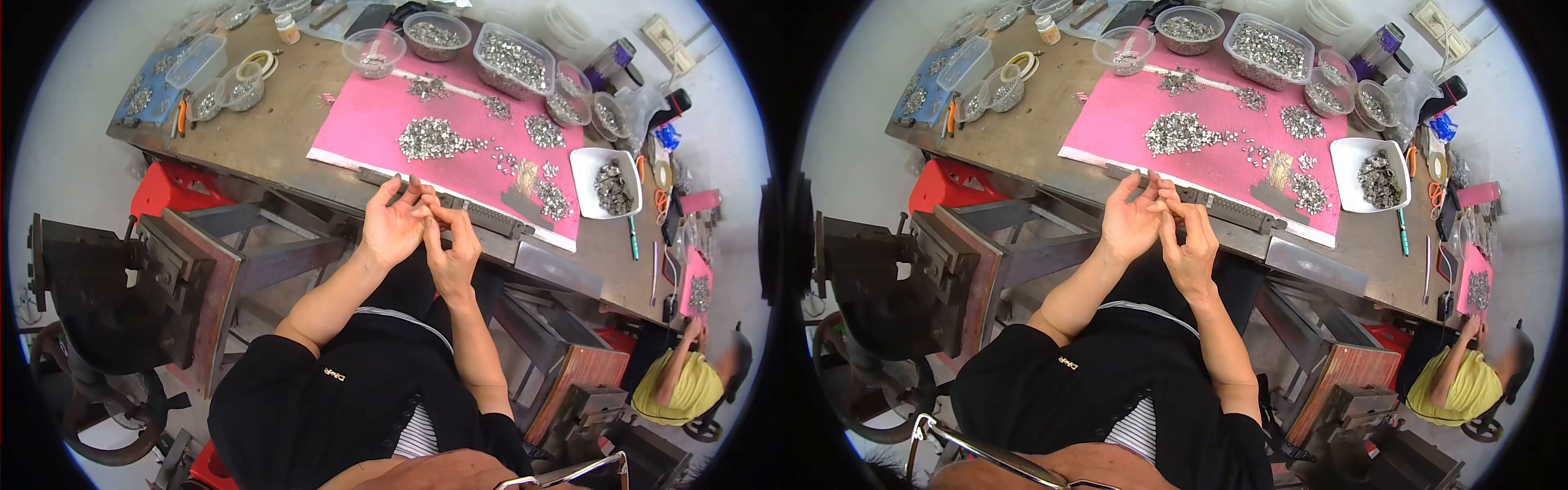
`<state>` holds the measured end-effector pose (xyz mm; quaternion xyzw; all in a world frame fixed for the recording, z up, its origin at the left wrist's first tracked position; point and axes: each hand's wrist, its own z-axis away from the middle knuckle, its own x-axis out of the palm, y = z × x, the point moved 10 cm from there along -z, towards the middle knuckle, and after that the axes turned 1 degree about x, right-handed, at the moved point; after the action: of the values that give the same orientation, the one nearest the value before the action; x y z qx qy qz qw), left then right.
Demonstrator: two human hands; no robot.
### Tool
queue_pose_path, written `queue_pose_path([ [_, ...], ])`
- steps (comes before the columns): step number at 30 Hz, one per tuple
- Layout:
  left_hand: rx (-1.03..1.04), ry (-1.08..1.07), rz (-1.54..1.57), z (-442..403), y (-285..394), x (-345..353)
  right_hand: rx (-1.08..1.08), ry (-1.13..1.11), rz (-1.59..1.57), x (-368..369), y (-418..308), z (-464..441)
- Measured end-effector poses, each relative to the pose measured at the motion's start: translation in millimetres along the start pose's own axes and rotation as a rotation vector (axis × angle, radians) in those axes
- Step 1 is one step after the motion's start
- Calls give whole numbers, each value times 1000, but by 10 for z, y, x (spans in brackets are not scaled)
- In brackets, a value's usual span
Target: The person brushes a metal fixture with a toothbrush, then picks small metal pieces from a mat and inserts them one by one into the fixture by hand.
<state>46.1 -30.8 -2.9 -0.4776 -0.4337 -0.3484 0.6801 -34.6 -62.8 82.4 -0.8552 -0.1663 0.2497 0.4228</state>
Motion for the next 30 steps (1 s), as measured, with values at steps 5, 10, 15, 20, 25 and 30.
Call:
queue_pose_path([
  [5, 18, -8, -55, -25, 71, -86, -2, -24, -8, 20, -35, -7],
  [10, 44, -6, -127, -14, 77, -62, -5, -24, 3, 31, -33, 11],
  [15, 64, -6, -163, 9, 68, -38, -20, -32, 12, 36, -6, 41],
  [20, 126, -40, -332, 73, 194, -13, -148, -65, 93, 65, -88, 68],
  [25, 451, -40, -823, 347, 596, 120, -233, -185, 354, 99, -51, -70],
  [30, 596, -16, -1089, 561, 740, 189, -339, -362, 648, 573, 170, -250],
])
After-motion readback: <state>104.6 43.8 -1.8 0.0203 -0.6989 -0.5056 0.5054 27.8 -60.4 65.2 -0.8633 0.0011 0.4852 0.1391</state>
